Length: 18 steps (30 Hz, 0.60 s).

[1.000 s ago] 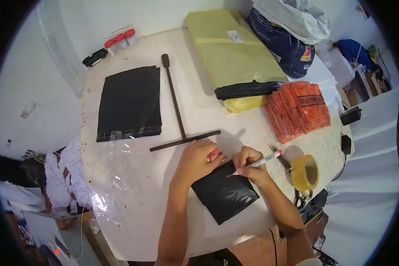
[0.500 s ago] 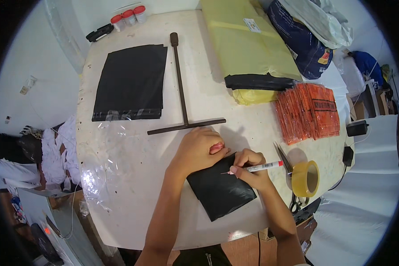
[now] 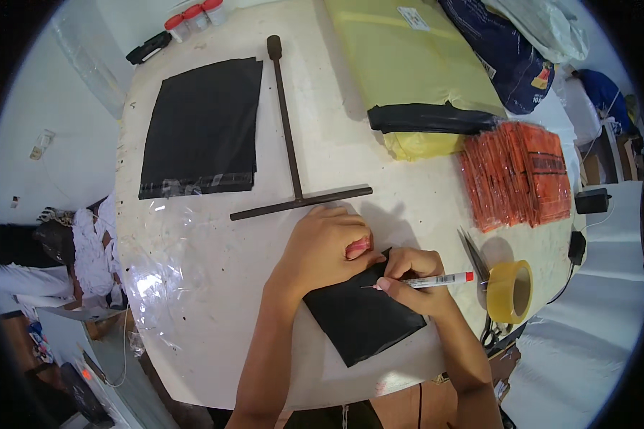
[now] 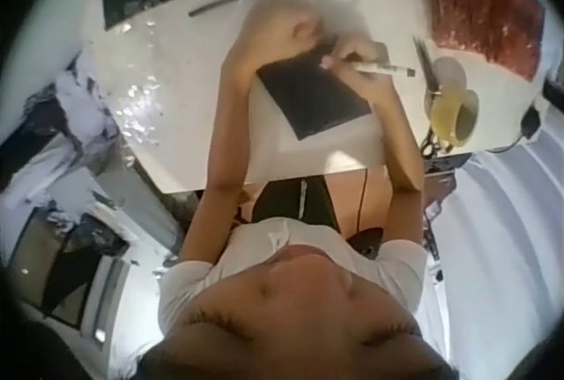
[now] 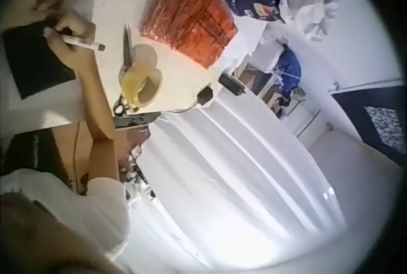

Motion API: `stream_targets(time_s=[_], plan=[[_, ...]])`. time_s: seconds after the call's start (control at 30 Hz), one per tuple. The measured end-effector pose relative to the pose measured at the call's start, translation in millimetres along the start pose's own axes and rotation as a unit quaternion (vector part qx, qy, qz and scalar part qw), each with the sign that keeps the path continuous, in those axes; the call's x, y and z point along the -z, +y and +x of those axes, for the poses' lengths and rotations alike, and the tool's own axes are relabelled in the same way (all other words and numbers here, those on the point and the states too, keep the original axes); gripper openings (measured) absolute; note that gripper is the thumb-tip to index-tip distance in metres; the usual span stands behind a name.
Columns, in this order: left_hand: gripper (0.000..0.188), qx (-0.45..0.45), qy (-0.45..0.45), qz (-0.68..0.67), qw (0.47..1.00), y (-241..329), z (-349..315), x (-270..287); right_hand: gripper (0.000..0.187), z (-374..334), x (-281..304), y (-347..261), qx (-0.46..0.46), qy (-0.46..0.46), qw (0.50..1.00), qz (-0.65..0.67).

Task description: Folding and marking small black plastic packaging envelopes using a marker and tape.

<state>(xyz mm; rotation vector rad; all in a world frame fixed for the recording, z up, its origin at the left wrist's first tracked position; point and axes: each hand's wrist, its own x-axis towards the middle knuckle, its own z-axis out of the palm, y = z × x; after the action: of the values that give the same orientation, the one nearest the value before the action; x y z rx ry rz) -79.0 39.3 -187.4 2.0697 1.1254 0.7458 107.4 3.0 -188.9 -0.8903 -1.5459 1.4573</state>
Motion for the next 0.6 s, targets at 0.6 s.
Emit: stream_targets(time_s=[0.6], plan=[[0.027,0.023,0.005,0.042,0.999,-5.1,-1.7,-8.4,0.024,0.5,1.1,0.3,-0.016,0.006,0.999,0.028]])
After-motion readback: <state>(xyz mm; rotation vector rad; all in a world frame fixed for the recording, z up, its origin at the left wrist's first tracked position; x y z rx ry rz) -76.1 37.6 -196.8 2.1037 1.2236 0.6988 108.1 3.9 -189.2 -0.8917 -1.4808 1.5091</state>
